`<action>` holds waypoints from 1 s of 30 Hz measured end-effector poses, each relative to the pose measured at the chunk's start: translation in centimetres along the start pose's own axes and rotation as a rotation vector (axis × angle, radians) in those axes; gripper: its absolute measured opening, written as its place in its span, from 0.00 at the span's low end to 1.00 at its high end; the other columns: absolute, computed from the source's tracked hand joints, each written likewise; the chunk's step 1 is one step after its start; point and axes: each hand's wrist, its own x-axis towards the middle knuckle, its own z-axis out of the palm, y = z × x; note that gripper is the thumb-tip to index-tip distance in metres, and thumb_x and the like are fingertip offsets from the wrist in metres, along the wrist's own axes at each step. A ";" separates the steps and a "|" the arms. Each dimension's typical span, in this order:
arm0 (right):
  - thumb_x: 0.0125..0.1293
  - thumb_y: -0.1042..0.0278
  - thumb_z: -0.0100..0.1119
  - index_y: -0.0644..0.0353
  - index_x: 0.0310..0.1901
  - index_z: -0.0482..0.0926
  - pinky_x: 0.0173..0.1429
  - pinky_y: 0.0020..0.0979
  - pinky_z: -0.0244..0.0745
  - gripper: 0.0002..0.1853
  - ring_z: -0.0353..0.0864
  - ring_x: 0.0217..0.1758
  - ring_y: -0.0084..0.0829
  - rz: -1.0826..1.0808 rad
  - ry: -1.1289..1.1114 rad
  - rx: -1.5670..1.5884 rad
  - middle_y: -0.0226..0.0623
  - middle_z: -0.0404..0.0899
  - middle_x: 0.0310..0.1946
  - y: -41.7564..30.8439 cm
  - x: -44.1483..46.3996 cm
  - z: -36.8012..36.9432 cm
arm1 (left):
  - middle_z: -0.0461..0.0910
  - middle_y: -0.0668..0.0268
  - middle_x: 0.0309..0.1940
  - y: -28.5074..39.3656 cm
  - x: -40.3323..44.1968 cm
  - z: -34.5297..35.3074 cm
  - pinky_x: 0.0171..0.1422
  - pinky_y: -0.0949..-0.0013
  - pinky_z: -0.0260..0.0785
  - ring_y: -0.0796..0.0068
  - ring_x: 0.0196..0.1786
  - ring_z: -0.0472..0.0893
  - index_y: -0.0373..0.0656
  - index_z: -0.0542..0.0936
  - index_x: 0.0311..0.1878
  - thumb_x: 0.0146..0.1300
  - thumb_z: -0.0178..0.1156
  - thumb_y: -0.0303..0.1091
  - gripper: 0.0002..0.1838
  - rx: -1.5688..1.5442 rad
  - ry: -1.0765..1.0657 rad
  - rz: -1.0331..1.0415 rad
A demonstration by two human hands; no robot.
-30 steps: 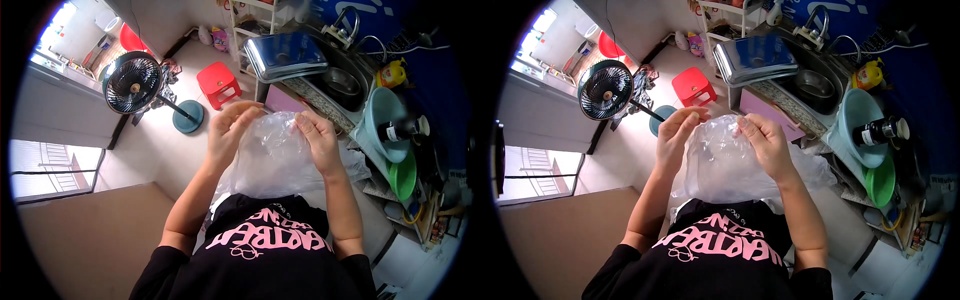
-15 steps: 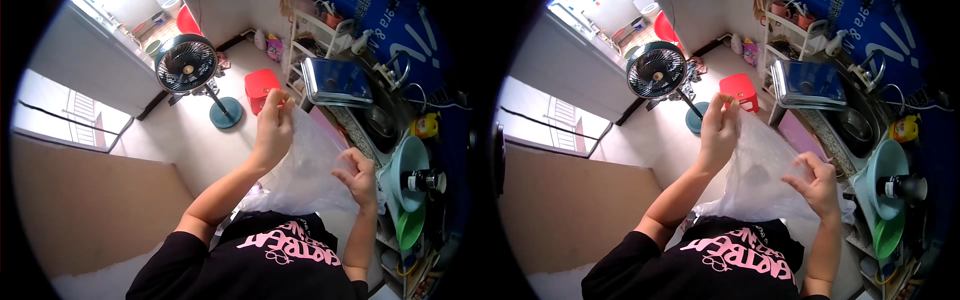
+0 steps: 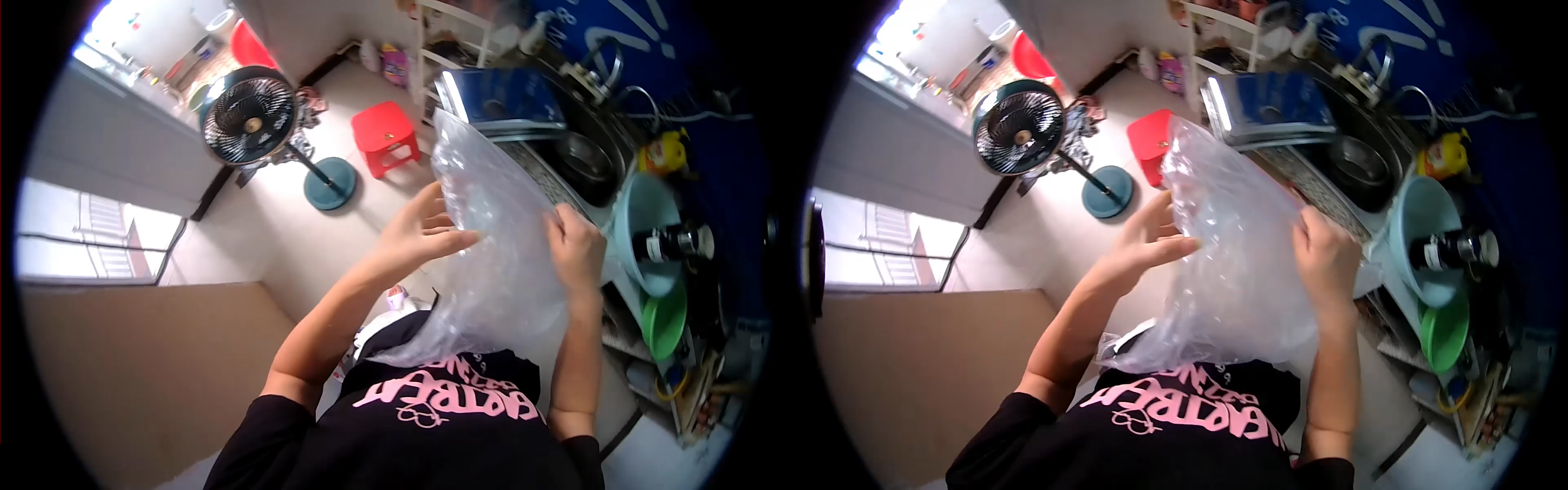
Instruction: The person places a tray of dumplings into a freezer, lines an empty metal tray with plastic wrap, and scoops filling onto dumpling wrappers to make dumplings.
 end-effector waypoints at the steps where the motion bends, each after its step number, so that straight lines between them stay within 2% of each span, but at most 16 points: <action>1: 0.56 0.71 0.58 0.59 0.29 0.73 0.29 0.38 0.67 0.04 0.77 0.26 0.44 -0.023 0.048 -0.043 0.42 0.77 0.23 -0.2 0.0 0.1 | 0.70 0.52 0.56 0.5 -0.2 0.2 0.58 0.62 0.68 0.62 0.54 0.75 0.35 0.60 0.64 0.49 0.70 0.39 0.42 -0.057 -0.018 -0.036; 4: 0.56 0.72 0.58 0.57 0.31 0.76 0.29 0.37 0.68 0.02 0.78 0.27 0.44 -0.094 0.168 0.099 0.42 0.78 0.23 -0.1 0.2 0.1 | 0.75 0.58 0.48 -0.7 0.4 0.3 0.54 0.67 0.70 0.69 0.47 0.78 0.32 0.66 0.60 0.50 0.64 0.30 0.32 -0.047 -0.014 -0.059; 8: 0.59 0.72 0.57 0.57 0.33 0.77 0.28 0.38 0.68 0.02 0.79 0.27 0.44 -0.052 0.124 0.164 0.41 0.79 0.24 -0.2 0.5 -2.5 | 0.79 0.66 0.36 -3.6 2.9 -2.0 0.46 0.74 0.71 0.78 0.36 0.78 0.32 0.73 0.51 0.52 0.51 0.23 0.20 -0.084 -0.033 -0.133; 11: 0.62 0.70 0.55 0.58 0.33 0.77 0.27 0.37 0.69 0.03 0.79 0.26 0.44 0.130 0.029 0.259 0.41 0.79 0.22 1.6 1.1 -3.3 | 0.79 0.64 0.34 -3.8 4.4 -2.5 0.46 0.73 0.70 0.75 0.37 0.79 0.32 0.74 0.42 0.55 0.45 0.22 0.13 -0.159 0.013 -0.221; 13: 0.64 0.67 0.54 0.58 0.36 0.77 0.26 0.38 0.69 0.06 0.79 0.23 0.42 0.009 0.130 0.036 0.40 0.78 0.19 2.8 1.4 -2.2 | 0.77 0.65 0.30 -4.0 4.8 -1.3 0.42 0.74 0.68 0.78 0.34 0.77 0.33 0.74 0.39 0.57 0.43 0.23 0.11 -0.167 0.067 -0.181; 14: 0.62 0.64 0.57 0.59 0.42 0.77 0.34 0.36 0.72 0.10 0.81 0.30 0.40 0.111 0.029 -0.010 0.40 0.80 0.27 2.9 1.1 -2.1 | 0.75 0.66 0.28 -4.6 5.0 -0.8 0.41 0.74 0.67 0.79 0.32 0.75 0.34 0.73 0.39 0.57 0.43 0.23 0.11 -0.025 0.164 -0.035; 15: 0.62 0.64 0.57 0.59 0.42 0.77 0.34 0.36 0.72 0.10 0.81 0.30 0.40 0.114 0.034 -0.023 0.40 0.80 0.27 2.1 1.2 -2.2 | 0.74 0.67 0.27 -5.4 5.2 -0.3 0.39 0.74 0.66 0.80 0.31 0.73 0.34 0.73 0.39 0.58 0.42 0.24 0.11 0.114 0.261 0.113; 17: 0.58 0.61 0.63 0.61 0.47 0.75 0.46 0.34 0.72 0.18 0.80 0.44 0.38 -0.228 0.288 0.088 0.41 0.80 0.40 0.4 1.6 -2.2 | 0.71 0.68 0.24 -6.0 4.9 1.0 0.35 0.74 0.64 0.81 0.28 0.69 0.35 0.72 0.40 0.61 0.43 0.24 0.09 0.100 0.275 0.160; 18: 0.58 0.61 0.63 0.61 0.47 0.75 0.46 0.34 0.72 0.18 0.80 0.44 0.38 -0.224 0.286 0.072 0.41 0.80 0.40 -0.5 1.7 -2.0 | 0.71 0.68 0.24 -5.5 4.4 1.9 0.34 0.75 0.64 0.81 0.28 0.69 0.35 0.72 0.41 0.62 0.45 0.24 0.08 0.192 0.279 0.221; 20: 0.55 0.60 0.67 0.62 0.48 0.74 0.54 0.30 0.67 0.22 0.76 0.50 0.34 -0.083 0.235 0.502 0.39 0.77 0.46 -1.6 1.4 -1.8 | 0.73 0.65 0.26 -5.1 3.5 3.2 0.33 0.75 0.64 0.78 0.29 0.71 0.34 0.72 0.44 0.64 0.49 0.24 0.07 0.293 0.237 0.301; 21: 0.55 0.60 0.67 0.62 0.48 0.74 0.54 0.30 0.67 0.22 0.76 0.50 0.34 -0.073 0.234 0.490 0.39 0.77 0.46 -1.5 1.2 -1.8 | 0.73 0.65 0.26 -5.1 3.5 3.5 0.33 0.75 0.64 0.78 0.29 0.71 0.34 0.72 0.44 0.64 0.49 0.24 0.07 0.283 0.226 0.297; 23: 0.56 0.59 0.67 0.62 0.46 0.74 0.51 0.26 0.67 0.21 0.75 0.44 0.26 0.083 0.273 0.685 0.36 0.77 0.40 -0.7 1.5 -1.4 | 0.73 0.61 0.29 -5.0 3.3 3.8 0.36 0.73 0.66 0.73 0.31 0.73 0.35 0.72 0.48 0.63 0.51 0.24 0.10 0.386 0.191 0.419; 24: 0.59 0.61 0.65 0.63 0.43 0.74 0.48 0.25 0.67 0.17 0.72 0.38 0.23 0.075 0.347 0.661 0.31 0.76 0.33 -0.2 1.7 -1.3 | 0.73 0.61 0.29 -5.0 3.3 3.6 0.36 0.73 0.66 0.73 0.31 0.73 0.35 0.72 0.48 0.63 0.51 0.24 0.10 0.376 0.186 0.420; 26: 0.60 0.63 0.63 0.63 0.41 0.74 0.44 0.23 0.67 0.14 0.72 0.35 0.22 0.103 0.358 0.648 0.30 0.75 0.31 0.1 1.8 -1.9 | 0.75 0.58 0.33 -5.1 3.1 3.0 0.38 0.70 0.68 0.67 0.33 0.75 0.37 0.73 0.50 0.60 0.57 0.25 0.15 0.498 0.153 0.490; 29: 0.64 0.65 0.60 0.62 0.38 0.74 0.38 0.20 0.67 0.09 0.72 0.31 0.20 0.168 0.405 0.731 0.27 0.74 0.27 0.9 1.9 -2.4 | 0.76 0.63 0.33 -5.4 1.8 2.9 0.42 0.72 0.67 0.77 0.37 0.74 0.38 0.72 0.54 0.57 0.62 0.26 0.20 0.536 0.110 0.505; 30: 0.65 0.66 0.58 0.61 0.37 0.73 0.35 0.19 0.67 0.08 0.71 0.29 0.19 0.206 0.436 0.825 0.26 0.74 0.26 1.3 1.8 -2.5 | 0.77 0.64 0.28 -5.6 1.6 3.1 0.40 0.71 0.69 0.78 0.33 0.75 0.37 0.77 0.47 0.54 0.66 0.27 0.16 0.569 0.165 0.540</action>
